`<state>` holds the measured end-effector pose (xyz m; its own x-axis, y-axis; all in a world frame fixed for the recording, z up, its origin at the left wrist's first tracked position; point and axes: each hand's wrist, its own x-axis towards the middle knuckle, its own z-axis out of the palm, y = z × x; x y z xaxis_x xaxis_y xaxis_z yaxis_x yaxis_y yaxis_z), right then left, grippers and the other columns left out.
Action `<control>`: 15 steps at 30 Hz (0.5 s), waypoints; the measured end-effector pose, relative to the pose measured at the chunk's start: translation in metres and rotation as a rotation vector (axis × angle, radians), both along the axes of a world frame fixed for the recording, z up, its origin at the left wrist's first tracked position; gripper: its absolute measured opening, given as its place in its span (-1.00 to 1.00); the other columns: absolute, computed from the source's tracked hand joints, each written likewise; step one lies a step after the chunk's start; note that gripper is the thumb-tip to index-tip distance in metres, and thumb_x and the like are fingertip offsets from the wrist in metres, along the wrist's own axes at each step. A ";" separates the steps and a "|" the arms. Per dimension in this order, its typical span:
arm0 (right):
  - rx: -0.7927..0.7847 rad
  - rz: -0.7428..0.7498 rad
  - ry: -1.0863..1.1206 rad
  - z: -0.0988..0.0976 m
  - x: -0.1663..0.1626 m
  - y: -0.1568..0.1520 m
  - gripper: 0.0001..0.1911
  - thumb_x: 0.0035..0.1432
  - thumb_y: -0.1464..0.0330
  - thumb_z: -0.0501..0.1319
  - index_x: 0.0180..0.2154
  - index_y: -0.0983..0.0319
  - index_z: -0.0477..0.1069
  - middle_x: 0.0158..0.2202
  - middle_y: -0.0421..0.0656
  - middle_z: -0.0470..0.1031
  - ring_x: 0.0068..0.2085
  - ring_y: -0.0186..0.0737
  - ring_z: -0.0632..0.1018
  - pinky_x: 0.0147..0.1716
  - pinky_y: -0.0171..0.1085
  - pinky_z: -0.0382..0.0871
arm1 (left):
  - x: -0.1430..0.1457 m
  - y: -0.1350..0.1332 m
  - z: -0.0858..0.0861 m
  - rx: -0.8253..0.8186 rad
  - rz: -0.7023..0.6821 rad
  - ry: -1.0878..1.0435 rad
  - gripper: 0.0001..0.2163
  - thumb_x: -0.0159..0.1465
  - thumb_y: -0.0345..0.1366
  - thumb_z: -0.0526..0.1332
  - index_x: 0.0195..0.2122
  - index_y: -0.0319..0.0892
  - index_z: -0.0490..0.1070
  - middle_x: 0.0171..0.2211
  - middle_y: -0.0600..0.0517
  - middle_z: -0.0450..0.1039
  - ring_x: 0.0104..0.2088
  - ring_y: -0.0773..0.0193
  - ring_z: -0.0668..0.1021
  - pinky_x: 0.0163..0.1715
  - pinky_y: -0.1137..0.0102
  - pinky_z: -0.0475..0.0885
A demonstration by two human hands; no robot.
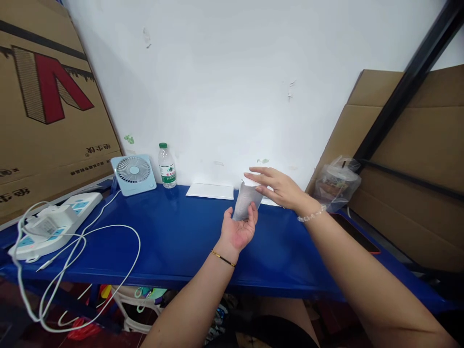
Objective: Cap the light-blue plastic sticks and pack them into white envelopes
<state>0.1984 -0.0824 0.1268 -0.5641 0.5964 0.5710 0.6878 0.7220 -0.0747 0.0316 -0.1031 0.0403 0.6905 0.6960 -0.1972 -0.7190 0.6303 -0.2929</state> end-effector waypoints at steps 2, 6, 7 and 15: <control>-0.080 0.036 0.069 0.001 0.000 0.000 -0.61 0.30 0.23 -0.04 0.12 0.04 0.30 0.11 -0.16 0.37 0.09 -0.13 0.40 0.04 -0.09 0.30 | -0.003 0.002 -0.002 -0.017 -0.008 -0.010 -0.54 0.23 -0.20 0.04 0.09 -0.40 0.16 -0.18 -0.24 0.33 -0.24 0.14 0.56 -0.50 0.39 0.59; -0.215 0.027 0.116 0.012 0.002 0.007 -0.63 0.22 0.24 0.09 0.04 0.12 0.39 -0.07 -0.13 0.52 -0.08 -0.16 0.51 -0.11 -0.20 0.39 | -0.004 0.005 -0.004 -0.039 0.002 -0.017 -0.52 0.23 -0.21 0.04 0.11 -0.42 0.11 -0.16 -0.26 0.33 -0.20 0.11 0.55 -0.49 0.37 0.59; -0.209 0.009 0.103 0.014 0.003 0.010 -0.66 0.19 0.26 0.12 0.00 0.14 0.43 -0.11 -0.13 0.54 -0.12 -0.16 0.52 -0.13 -0.22 0.38 | -0.004 0.006 -0.005 -0.039 0.016 -0.006 -0.53 0.23 -0.21 0.03 0.10 -0.41 0.12 -0.16 -0.26 0.32 -0.20 0.11 0.55 -0.49 0.37 0.59; -0.106 -0.459 0.713 -0.006 0.064 0.079 -0.71 0.05 0.27 0.17 -0.26 0.32 0.49 -0.34 -0.07 0.54 -0.34 -0.19 0.50 -0.34 -0.24 0.39 | -0.033 0.034 -0.011 -0.083 0.129 0.358 -0.59 0.25 -0.16 0.00 0.07 -0.26 0.03 -0.32 -0.08 0.27 -0.50 0.31 0.44 -0.73 0.49 0.36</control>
